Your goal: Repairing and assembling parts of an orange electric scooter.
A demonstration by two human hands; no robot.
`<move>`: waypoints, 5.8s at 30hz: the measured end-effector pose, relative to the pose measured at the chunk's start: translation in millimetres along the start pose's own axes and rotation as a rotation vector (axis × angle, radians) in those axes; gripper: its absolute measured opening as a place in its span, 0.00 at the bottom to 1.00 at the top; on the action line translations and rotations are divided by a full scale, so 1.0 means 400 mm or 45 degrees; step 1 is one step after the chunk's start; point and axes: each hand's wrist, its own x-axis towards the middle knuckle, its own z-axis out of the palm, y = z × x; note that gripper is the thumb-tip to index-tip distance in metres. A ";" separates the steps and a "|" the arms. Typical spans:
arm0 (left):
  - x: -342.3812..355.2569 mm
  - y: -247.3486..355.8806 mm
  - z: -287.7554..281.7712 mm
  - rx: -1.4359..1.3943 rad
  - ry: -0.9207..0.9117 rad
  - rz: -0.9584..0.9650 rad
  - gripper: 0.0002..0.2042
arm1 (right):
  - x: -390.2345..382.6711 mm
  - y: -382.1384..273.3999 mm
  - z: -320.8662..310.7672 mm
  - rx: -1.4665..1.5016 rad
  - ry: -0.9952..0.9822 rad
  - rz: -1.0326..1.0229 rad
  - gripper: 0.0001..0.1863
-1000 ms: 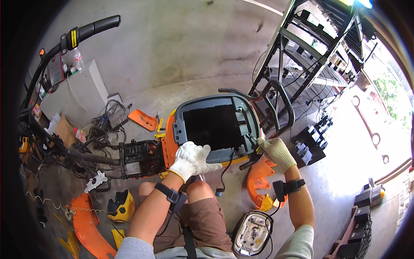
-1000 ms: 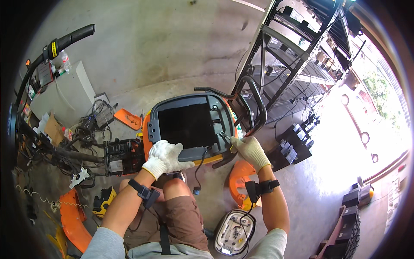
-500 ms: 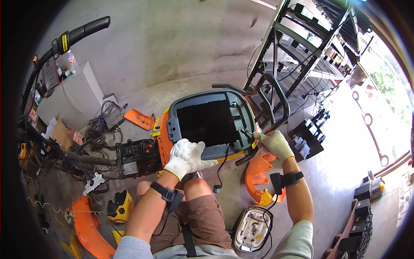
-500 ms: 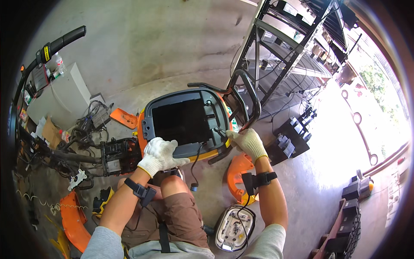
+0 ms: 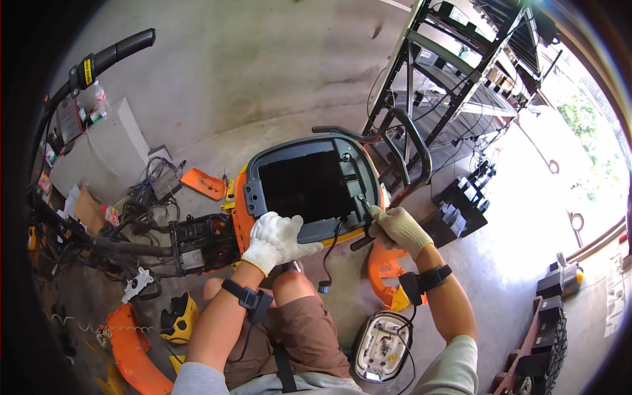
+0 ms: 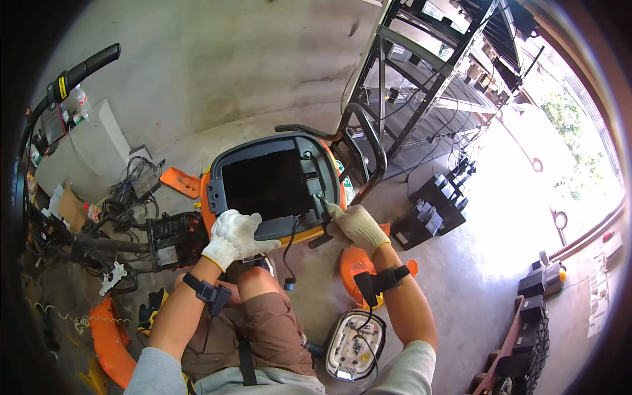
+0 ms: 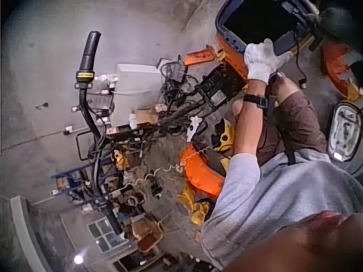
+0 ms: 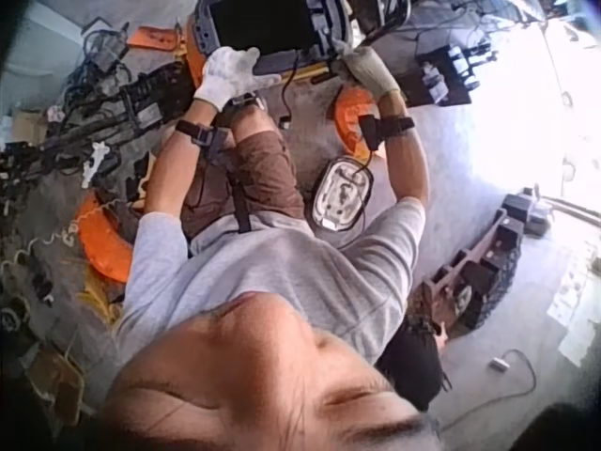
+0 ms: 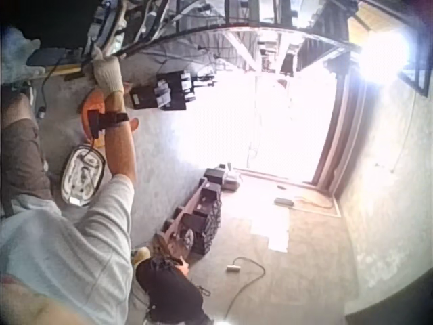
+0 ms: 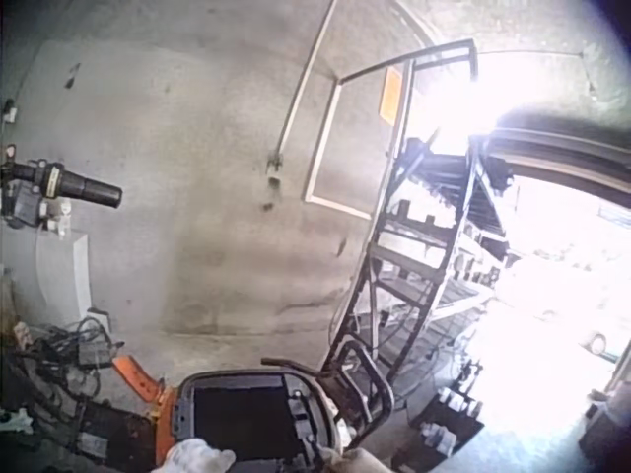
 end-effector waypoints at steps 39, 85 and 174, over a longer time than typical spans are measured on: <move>-0.008 0.003 0.000 -0.006 0.001 -0.029 0.33 | 0.035 0.115 -0.051 -0.125 0.298 -0.316 0.32; -0.017 0.000 0.010 -0.002 0.013 -0.007 0.36 | 0.023 0.113 -0.038 -0.110 0.286 -0.437 0.26; -0.005 -0.021 0.096 -0.325 0.178 0.057 0.35 | 0.008 0.101 0.028 -0.845 0.652 -1.354 0.27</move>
